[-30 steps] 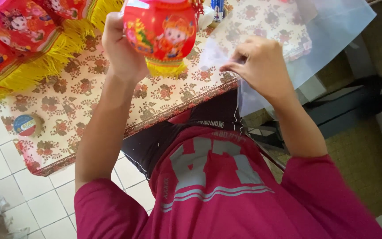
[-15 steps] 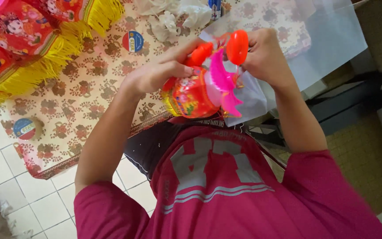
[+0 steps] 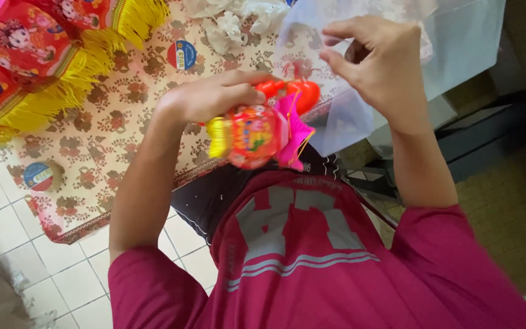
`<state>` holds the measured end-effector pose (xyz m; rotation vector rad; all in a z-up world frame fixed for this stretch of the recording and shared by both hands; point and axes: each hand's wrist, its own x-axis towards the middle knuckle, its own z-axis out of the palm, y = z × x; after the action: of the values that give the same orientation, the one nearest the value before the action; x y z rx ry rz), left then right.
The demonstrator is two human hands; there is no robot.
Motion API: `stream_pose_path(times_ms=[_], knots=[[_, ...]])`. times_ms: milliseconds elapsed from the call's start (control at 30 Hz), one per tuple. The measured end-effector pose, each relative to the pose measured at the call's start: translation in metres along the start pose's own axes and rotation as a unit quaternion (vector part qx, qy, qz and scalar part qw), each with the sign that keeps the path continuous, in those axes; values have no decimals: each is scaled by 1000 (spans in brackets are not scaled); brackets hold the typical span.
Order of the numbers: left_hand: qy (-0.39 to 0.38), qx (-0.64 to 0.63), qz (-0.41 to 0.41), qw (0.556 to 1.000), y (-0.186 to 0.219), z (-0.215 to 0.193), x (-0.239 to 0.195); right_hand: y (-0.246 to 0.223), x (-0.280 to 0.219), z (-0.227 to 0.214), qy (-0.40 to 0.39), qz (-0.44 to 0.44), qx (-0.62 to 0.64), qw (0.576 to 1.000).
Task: Assembling and cleaning plastic toy lanterns by wiping them with a cloth, attaching handles, and bagging them.
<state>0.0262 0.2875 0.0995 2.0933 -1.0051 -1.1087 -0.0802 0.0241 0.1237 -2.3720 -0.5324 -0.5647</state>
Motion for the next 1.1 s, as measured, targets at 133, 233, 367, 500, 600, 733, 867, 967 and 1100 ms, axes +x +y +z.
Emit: stream_pose_path(times_ms=[133, 233, 367, 500, 600, 733, 867, 967, 1100], knots=[[-70, -149, 356, 920, -1, -3, 2, -2, 0, 5, -4, -10, -40, 999], [-30, -191, 102, 976, 13, 8, 6, -9, 6, 5, -21, -22, 4, 1000], [89, -198, -40, 975, 16, 19, 13, -9, 7, 0, -36, -67, 3, 997], [93, -296, 55, 949, 23, 21, 10, -21, 6, -11, -28, -74, -39, 996], [102, -354, 27, 929, 21, 22, 15, -29, 2, -24, -17, -73, -78, 994], [150, -463, -7, 874, 24, 21, 16, -40, -5, -31, -29, -75, -173, 982], [217, -336, -18, 916, 18, 26, 21, -54, -3, -30, -24, -46, -113, 992], [286, -270, 73, 917, 16, 32, 24, -62, 2, -23, 13, -16, -63, 998], [221, -231, 26, 947, 31, 32, 12, -63, 13, 2, -11, -23, 38, 999]])
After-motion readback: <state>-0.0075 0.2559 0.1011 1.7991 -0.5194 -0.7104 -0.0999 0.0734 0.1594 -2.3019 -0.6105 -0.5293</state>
